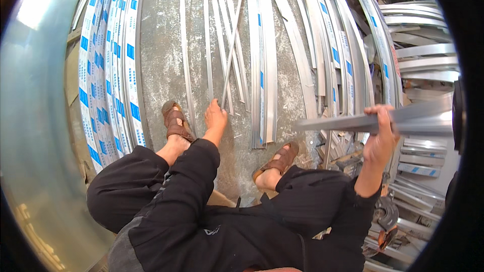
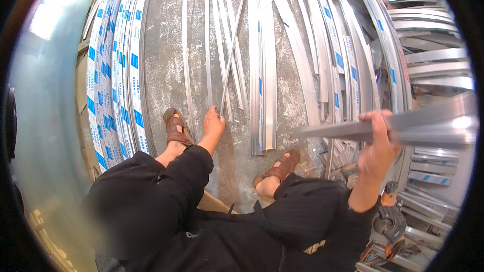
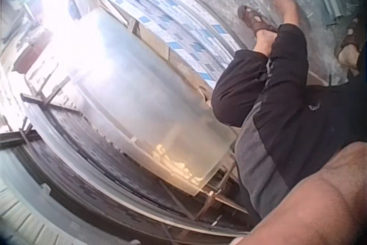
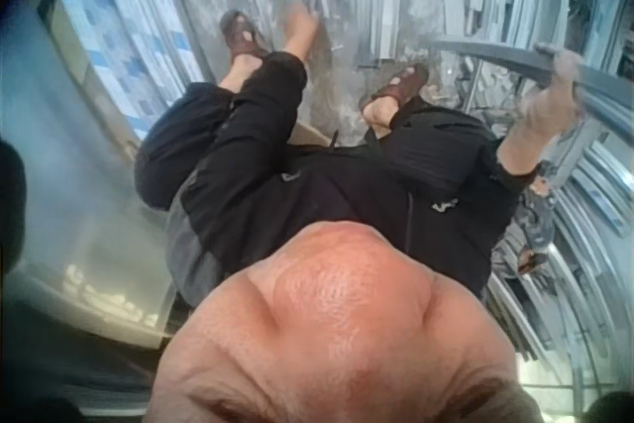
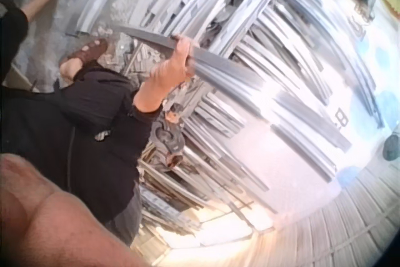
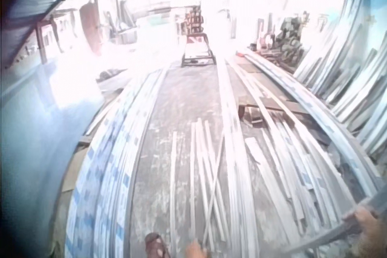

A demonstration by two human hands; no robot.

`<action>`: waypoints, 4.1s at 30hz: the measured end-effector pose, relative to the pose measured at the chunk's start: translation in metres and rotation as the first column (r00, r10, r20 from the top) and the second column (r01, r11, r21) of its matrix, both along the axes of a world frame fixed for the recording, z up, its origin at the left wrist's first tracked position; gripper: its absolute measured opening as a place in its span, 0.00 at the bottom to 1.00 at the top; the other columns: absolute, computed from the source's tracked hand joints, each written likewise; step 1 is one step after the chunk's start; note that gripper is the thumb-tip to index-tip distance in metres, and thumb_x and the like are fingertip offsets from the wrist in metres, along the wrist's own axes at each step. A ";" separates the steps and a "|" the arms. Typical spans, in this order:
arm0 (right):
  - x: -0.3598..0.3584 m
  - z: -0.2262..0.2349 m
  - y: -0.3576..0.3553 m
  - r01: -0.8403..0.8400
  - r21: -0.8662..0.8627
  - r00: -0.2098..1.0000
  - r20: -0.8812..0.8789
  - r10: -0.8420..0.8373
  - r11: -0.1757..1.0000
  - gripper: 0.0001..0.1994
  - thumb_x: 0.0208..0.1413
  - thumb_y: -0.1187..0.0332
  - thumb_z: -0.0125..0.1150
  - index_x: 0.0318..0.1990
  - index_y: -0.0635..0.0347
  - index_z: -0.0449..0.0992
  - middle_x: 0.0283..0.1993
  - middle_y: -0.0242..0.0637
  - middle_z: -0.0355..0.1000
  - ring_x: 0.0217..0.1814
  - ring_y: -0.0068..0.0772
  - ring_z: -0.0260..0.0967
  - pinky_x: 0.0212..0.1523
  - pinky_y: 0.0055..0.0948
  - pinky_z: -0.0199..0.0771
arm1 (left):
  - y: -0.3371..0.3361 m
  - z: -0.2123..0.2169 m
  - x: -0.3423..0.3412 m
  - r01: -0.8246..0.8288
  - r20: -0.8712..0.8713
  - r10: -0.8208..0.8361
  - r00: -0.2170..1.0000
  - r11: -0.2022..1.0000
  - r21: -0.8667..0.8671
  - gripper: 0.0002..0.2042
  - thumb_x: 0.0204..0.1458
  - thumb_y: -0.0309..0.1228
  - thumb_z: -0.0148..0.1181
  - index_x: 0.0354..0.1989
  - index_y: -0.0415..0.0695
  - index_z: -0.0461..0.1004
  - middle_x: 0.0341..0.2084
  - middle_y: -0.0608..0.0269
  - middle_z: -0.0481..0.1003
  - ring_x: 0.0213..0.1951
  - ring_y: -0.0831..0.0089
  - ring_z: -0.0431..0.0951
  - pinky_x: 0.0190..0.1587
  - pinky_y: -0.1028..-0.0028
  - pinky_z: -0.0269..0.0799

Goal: The person uses a miter saw to cut long aluminum profiles into shorter pieces, then carries them outside and stacks them on a metal rack. The person handles the profiles by hand and operates the saw with both hands.

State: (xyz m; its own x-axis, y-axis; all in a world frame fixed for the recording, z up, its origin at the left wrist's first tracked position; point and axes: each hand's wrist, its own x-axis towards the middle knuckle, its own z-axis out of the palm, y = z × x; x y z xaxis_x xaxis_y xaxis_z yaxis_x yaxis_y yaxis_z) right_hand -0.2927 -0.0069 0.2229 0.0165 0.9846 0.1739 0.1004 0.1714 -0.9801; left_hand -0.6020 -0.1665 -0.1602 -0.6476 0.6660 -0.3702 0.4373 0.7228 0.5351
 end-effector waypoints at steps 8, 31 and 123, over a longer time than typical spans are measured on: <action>0.018 -0.005 0.006 -0.016 -0.108 0.996 -0.089 0.006 0.994 0.04 0.62 0.72 0.58 0.40 0.62 0.73 0.36 0.39 0.72 0.44 0.35 0.71 0.56 0.42 0.70 | 0.016 -0.034 -0.040 -0.249 -0.065 0.281 0.958 0.918 0.308 0.18 0.51 0.27 0.55 0.52 0.42 0.74 0.47 0.50 0.72 0.53 0.50 0.71 0.59 0.55 0.64; 0.034 -0.010 0.008 0.056 -0.156 0.983 -0.162 -0.082 0.986 0.08 0.60 0.70 0.61 0.43 0.60 0.70 0.35 0.40 0.70 0.41 0.38 0.70 0.54 0.47 0.71 | 0.210 0.000 -0.027 -0.150 -0.230 0.125 0.965 0.984 -0.096 0.55 0.42 0.42 0.75 0.76 0.43 0.43 0.67 0.41 0.56 0.70 0.47 0.55 0.70 0.52 0.53; -0.584 0.317 1.281 0.220 -0.702 0.642 0.627 0.442 0.677 0.14 0.43 0.67 0.68 0.19 0.73 0.78 0.20 0.49 0.77 0.24 0.43 0.80 0.30 0.37 0.77 | 1.278 0.649 -0.926 0.374 0.365 -0.187 0.912 0.745 -0.552 0.33 0.39 0.48 0.71 0.45 0.28 0.78 0.42 0.32 0.79 0.50 0.43 0.80 0.51 0.58 0.77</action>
